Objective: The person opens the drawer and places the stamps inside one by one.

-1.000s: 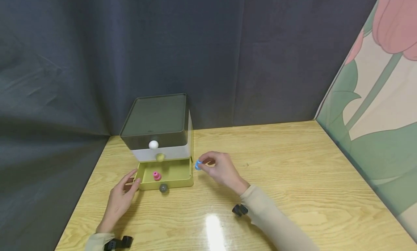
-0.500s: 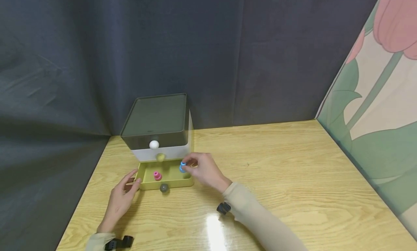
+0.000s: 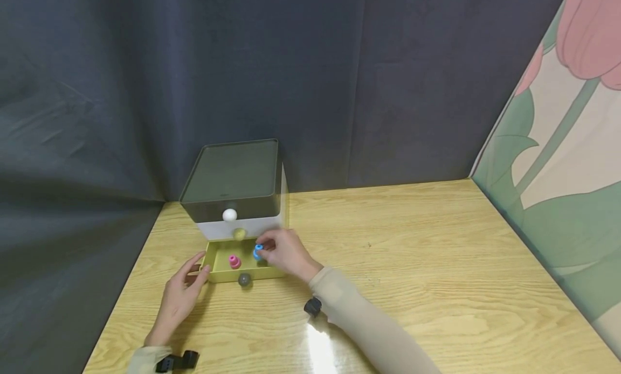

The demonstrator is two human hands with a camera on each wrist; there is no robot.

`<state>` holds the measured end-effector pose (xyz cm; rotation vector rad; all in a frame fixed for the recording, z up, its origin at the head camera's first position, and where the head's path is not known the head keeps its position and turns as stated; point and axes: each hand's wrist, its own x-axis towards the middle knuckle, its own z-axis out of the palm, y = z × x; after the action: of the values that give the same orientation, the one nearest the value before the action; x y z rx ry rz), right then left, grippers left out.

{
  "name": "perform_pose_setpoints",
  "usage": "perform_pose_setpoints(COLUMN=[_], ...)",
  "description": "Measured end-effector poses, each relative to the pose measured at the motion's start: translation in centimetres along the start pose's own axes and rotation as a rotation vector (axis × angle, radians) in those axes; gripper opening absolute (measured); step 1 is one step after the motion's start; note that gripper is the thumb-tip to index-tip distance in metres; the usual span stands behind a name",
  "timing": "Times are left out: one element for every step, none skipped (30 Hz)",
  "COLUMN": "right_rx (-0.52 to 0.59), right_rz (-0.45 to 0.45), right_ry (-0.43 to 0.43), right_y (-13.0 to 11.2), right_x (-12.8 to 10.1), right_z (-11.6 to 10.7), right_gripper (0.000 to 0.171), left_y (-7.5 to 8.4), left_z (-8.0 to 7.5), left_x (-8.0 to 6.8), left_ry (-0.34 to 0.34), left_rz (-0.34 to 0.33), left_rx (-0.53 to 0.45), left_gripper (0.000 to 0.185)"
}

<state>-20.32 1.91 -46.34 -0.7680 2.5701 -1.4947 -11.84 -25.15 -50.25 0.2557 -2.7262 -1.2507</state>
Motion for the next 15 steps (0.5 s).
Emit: perform_pose_setpoints(right_rx=[-0.009,-0.018,-0.033,-0.046,-0.059,-0.073,-0.087,-0.102,-0.115,-0.129,-0.141,-0.153,-0.166,-0.174,-0.181], right_rz=[-0.003,-0.005,-0.01,-0.017,-0.022,-0.025,-0.028,-0.033,-0.037,-0.041,-0.045,-0.051,-0.056,-0.059,-0.058], right_ry=[-0.008,-0.017,-0.026,-0.035,-0.043,-0.05,-0.057,-0.064,-0.069,-0.073,-0.078,-0.081,-0.083,-0.085,-0.086], right_y=[0.0,0.0,0.0,0.0,0.0,0.0,0.0,0.0,0.0,0.0,0.0,-0.1,-0.1,-0.1,-0.2], right_x=[0.2,0.3,0.5,0.7,0.8,1.0,1.1,1.2,1.2,1.3,1.4,1.4,1.5,1.5,1.6], right_z=[0.2,0.4,0.7,0.9,1.1,1.2,1.4,1.5,1.7,1.8,1.9,2.0,2.0,2.1,2.2], right_gripper=[0.014,0.014,0.013,0.014,0.013,0.013,0.013,0.013,0.012,0.012,0.012,0.011,0.011,0.01,0.01], left_y=[0.0,0.0,0.0,0.0,0.0,0.0,0.0,0.0,0.0,0.0,0.0,0.0,0.0,0.0,0.0], left_z=[0.0,0.0,0.0,-0.1,-0.1,-0.1,-0.1,0.0,0.0,0.0,0.0,0.0,0.0,0.0,0.0], left_x=[0.0,0.0,0.0,0.0,0.0,0.0,0.0,0.0,0.0,0.0,0.0,0.0,0.0,0.0,0.0], left_ry=[0.001,0.001,0.002,0.002,0.002,0.002,0.002,0.002,0.002,0.001,0.001,0.001,0.002,0.002,0.003], left_rz=[0.001,0.001,0.001,0.001,0.001,0.001,0.001,0.001,0.001,0.001,0.001,0.001,0.0,-0.001,-0.002], left_rx=[0.0,0.0,0.0,0.0,-0.001,-0.001,-0.002,-0.002,-0.002,-0.003,-0.006,-0.006,-0.007,-0.008,-0.007], left_gripper=[0.054,0.054,0.054,0.054,0.054,0.054,0.054,0.054,0.054,0.054,0.054,0.054,0.054,0.054,0.054])
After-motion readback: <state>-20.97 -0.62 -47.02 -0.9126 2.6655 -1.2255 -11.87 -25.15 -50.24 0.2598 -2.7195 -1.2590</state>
